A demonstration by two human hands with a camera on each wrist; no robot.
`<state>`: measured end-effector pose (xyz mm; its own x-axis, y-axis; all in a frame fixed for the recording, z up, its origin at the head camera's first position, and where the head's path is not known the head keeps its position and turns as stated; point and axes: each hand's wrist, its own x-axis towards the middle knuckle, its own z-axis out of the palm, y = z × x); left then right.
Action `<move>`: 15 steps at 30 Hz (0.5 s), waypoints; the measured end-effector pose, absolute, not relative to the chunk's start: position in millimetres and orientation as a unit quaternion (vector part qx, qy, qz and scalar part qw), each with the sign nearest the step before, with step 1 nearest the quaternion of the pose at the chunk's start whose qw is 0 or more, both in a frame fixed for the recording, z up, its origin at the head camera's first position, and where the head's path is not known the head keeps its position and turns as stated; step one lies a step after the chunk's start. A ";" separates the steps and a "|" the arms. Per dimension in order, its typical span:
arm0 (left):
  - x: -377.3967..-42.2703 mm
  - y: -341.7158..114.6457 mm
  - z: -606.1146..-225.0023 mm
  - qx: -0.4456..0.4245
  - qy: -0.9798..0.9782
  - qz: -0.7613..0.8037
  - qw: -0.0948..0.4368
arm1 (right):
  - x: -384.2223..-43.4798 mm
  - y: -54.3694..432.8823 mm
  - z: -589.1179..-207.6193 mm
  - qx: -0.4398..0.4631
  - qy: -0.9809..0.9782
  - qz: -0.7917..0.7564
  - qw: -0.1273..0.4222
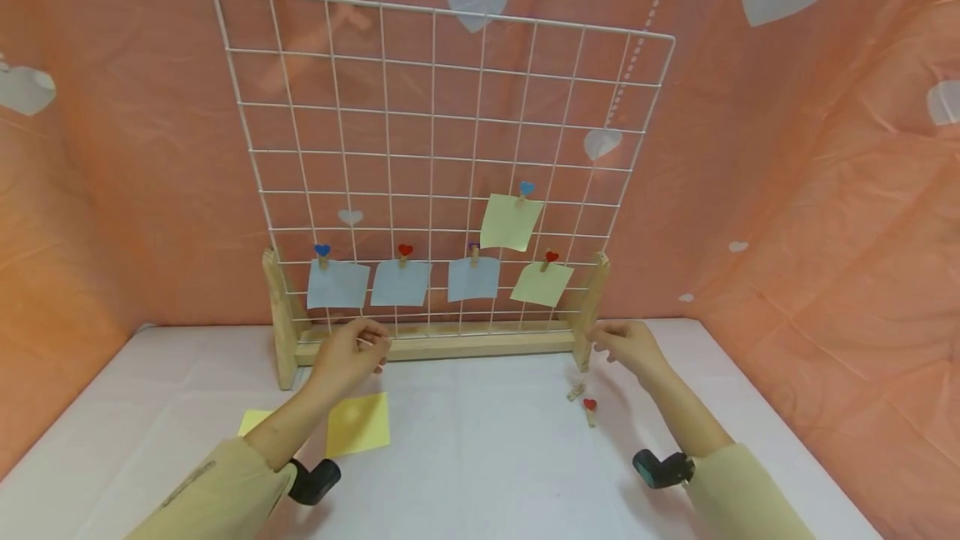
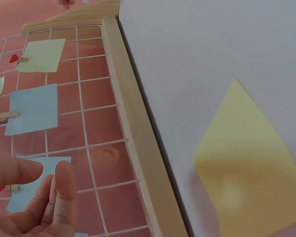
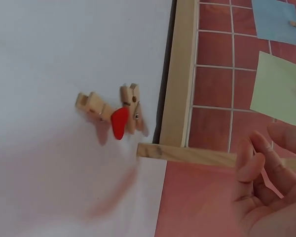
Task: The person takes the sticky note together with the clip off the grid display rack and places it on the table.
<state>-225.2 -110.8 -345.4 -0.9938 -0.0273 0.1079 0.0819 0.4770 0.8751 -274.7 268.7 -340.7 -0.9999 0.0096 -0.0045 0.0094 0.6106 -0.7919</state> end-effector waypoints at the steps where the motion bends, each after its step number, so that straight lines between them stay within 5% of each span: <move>1: -225.9 -109.5 -344.2 -0.016 -0.858 -0.511 0.053 | -275.5 267.8 -340.2 -0.005 -0.897 0.442 0.002; 15: -239.6 -91.8 -337.2 -0.028 -0.854 -0.515 0.062 | -283.1 258.3 -321.8 0.010 -0.893 0.449 0.017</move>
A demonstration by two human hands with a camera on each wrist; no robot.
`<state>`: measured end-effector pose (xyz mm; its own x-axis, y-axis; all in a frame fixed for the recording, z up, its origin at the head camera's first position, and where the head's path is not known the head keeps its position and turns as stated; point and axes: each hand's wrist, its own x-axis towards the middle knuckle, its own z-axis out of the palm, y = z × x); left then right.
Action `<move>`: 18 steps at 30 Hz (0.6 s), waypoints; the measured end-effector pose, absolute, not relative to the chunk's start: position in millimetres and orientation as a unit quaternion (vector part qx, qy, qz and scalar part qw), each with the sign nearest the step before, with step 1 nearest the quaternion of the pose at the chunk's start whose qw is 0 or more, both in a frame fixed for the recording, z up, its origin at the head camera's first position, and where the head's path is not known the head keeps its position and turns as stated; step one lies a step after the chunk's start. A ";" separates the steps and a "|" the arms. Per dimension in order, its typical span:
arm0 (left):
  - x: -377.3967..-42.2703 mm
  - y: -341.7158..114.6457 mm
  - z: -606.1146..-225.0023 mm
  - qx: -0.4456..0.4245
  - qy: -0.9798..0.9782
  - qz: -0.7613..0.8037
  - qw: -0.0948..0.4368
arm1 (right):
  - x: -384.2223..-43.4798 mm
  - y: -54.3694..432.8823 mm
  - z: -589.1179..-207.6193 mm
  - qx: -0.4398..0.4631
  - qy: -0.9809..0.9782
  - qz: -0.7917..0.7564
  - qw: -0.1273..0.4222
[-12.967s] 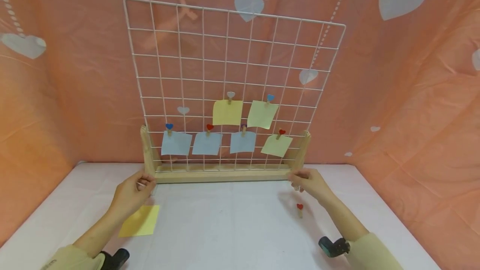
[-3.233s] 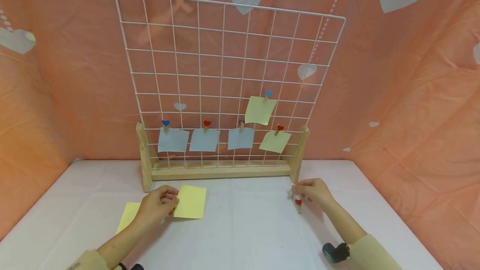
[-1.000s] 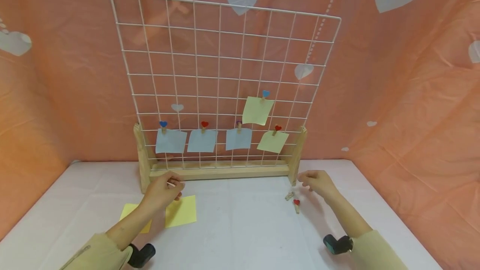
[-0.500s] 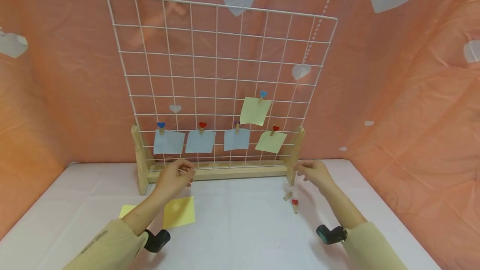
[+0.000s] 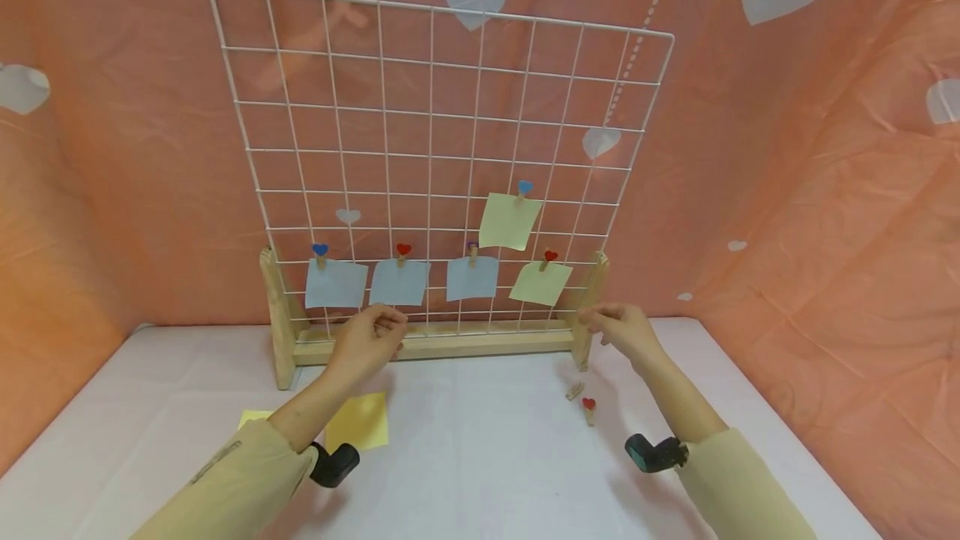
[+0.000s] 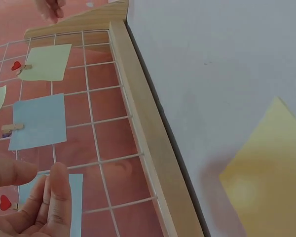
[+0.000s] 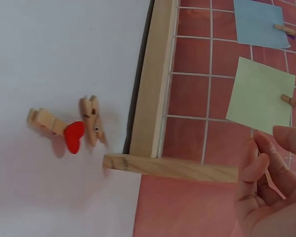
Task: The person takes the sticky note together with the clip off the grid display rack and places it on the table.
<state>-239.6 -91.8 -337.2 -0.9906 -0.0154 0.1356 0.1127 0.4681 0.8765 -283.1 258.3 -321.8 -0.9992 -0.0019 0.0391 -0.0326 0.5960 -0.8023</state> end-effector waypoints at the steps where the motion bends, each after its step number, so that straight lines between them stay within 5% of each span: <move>1: -240.7 -90.5 -336.7 -0.030 -0.854 -0.516 0.064 | -283.6 257.5 -319.8 0.011 -0.894 0.447 0.017; 18: -256.3 -65.8 -324.0 -0.053 -0.849 -0.513 0.117 | -289.7 242.6 -298.2 0.051 -0.882 0.467 0.047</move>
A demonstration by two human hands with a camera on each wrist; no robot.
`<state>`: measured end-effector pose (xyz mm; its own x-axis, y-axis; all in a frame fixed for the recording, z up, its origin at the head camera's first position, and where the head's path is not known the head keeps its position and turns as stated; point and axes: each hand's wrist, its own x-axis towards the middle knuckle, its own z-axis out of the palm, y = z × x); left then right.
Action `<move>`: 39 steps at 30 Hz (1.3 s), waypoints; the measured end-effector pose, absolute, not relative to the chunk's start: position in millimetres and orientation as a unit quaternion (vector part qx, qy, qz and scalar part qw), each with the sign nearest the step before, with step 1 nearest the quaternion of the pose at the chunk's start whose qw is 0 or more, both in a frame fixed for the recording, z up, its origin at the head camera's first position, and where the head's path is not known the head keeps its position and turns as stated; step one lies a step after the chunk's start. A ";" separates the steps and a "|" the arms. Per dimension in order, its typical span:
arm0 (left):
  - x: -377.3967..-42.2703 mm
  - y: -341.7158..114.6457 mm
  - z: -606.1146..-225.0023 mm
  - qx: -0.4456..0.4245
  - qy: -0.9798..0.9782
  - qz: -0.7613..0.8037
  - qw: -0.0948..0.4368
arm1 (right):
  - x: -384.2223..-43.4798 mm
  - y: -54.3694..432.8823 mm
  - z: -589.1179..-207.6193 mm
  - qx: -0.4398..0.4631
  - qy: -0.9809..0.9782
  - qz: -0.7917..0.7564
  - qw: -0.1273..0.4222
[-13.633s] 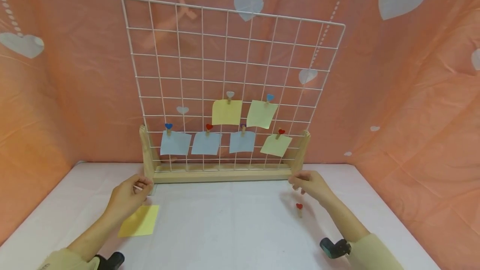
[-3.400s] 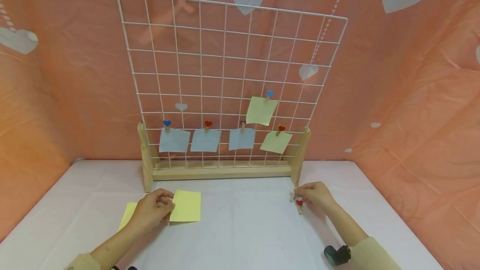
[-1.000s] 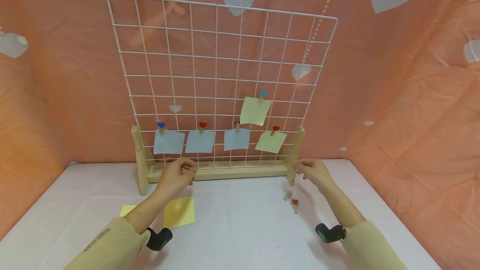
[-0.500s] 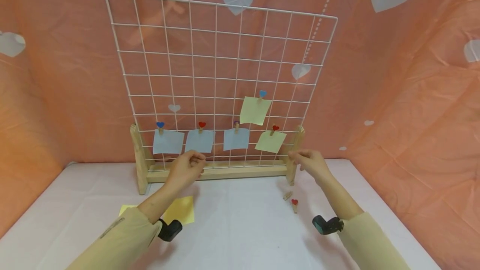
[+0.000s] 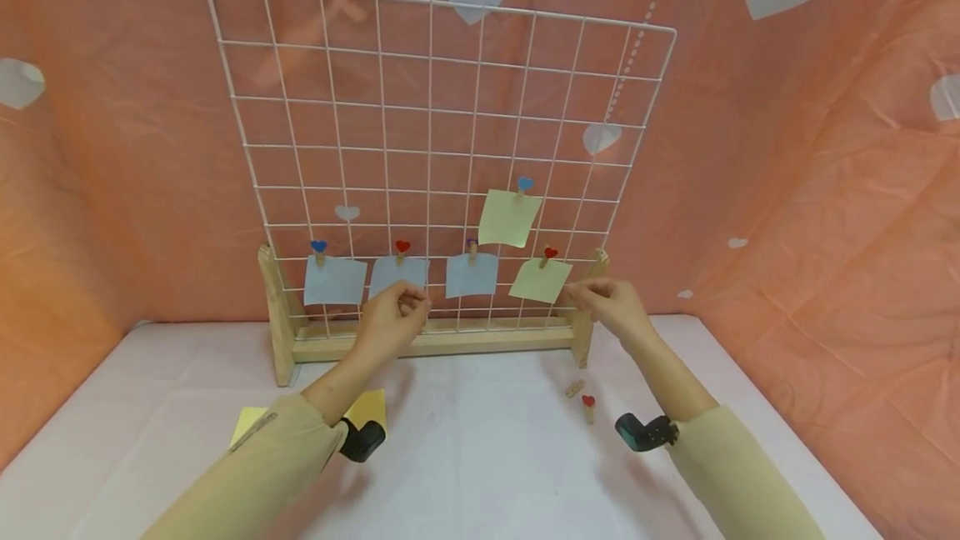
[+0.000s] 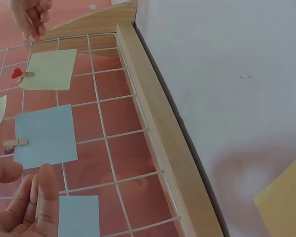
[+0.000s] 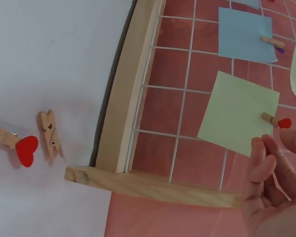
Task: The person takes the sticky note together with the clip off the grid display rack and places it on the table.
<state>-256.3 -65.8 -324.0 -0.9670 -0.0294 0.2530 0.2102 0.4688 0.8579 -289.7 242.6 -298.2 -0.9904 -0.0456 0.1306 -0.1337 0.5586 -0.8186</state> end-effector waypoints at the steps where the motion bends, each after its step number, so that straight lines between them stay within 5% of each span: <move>1: -257.1 -64.3 -323.1 -0.055 -0.850 -0.510 0.122 | -290.0 241.3 -297.3 0.051 -0.881 0.469 0.050; 19: -273.4 -41.5 -305.9 -0.071 -0.807 -0.540 0.228 | -298.7 217.6 -274.0 0.068 -0.840 0.525 0.118; 39: -289.8 -17.0 -291.1 -0.091 -0.752 -0.609 0.237 | -311.9 189.8 -246.5 0.122 -0.764 0.593 0.221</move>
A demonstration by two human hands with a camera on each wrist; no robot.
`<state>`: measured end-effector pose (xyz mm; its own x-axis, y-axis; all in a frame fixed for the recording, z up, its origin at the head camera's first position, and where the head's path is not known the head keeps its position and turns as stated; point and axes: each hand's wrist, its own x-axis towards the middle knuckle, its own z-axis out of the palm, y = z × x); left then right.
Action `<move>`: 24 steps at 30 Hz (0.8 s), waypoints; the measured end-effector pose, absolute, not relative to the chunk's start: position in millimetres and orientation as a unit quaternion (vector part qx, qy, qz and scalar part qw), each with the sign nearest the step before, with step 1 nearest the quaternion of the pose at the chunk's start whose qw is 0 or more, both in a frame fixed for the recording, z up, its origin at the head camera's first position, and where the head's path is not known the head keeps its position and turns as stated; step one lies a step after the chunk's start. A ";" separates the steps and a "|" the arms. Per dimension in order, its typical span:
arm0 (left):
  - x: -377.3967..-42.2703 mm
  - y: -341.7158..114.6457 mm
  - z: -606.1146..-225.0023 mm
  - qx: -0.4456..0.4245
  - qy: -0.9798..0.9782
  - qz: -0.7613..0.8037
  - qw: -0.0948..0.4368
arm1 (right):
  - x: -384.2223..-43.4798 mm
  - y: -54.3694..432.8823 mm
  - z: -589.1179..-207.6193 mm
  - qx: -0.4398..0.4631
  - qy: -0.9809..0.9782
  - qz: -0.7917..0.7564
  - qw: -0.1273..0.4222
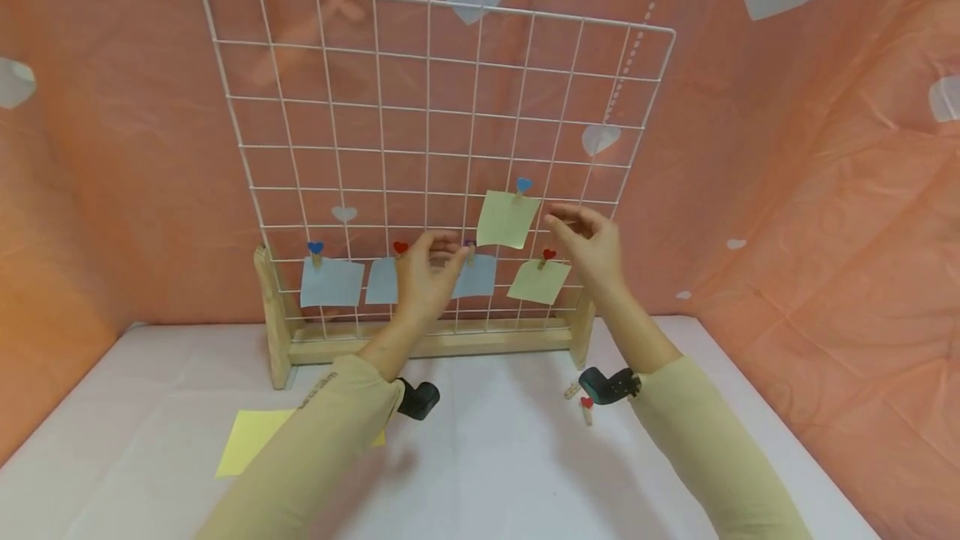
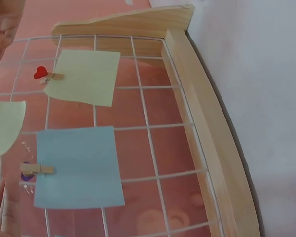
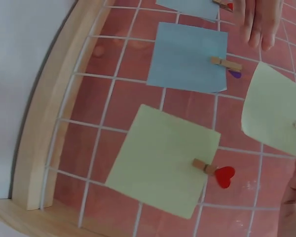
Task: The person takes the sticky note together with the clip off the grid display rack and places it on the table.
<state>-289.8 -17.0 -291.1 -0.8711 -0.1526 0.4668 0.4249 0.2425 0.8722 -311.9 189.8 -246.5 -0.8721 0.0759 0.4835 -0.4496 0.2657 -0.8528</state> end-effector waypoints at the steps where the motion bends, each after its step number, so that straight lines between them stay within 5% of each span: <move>1: -290.3 -15.7 -290.2 -0.089 -0.751 -0.609 0.240 | -312.2 188.0 -244.1 0.127 -0.760 0.596 0.227; 15: -296.4 1.4 -286.9 -0.087 -0.732 -0.613 0.285 | -314.5 173.7 -226.3 0.154 -0.750 0.598 0.236; 24: -298.0 7.0 -283.4 -0.086 -0.740 -0.607 0.276 | -315.6 169.5 -217.1 0.163 -0.777 0.579 0.187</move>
<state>-298.0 7.0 -283.4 -0.8327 -0.2069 0.5136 0.4630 0.2486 0.8508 -315.6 169.5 -217.1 -0.8767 -0.0370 0.4796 -0.4702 0.2764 -0.8382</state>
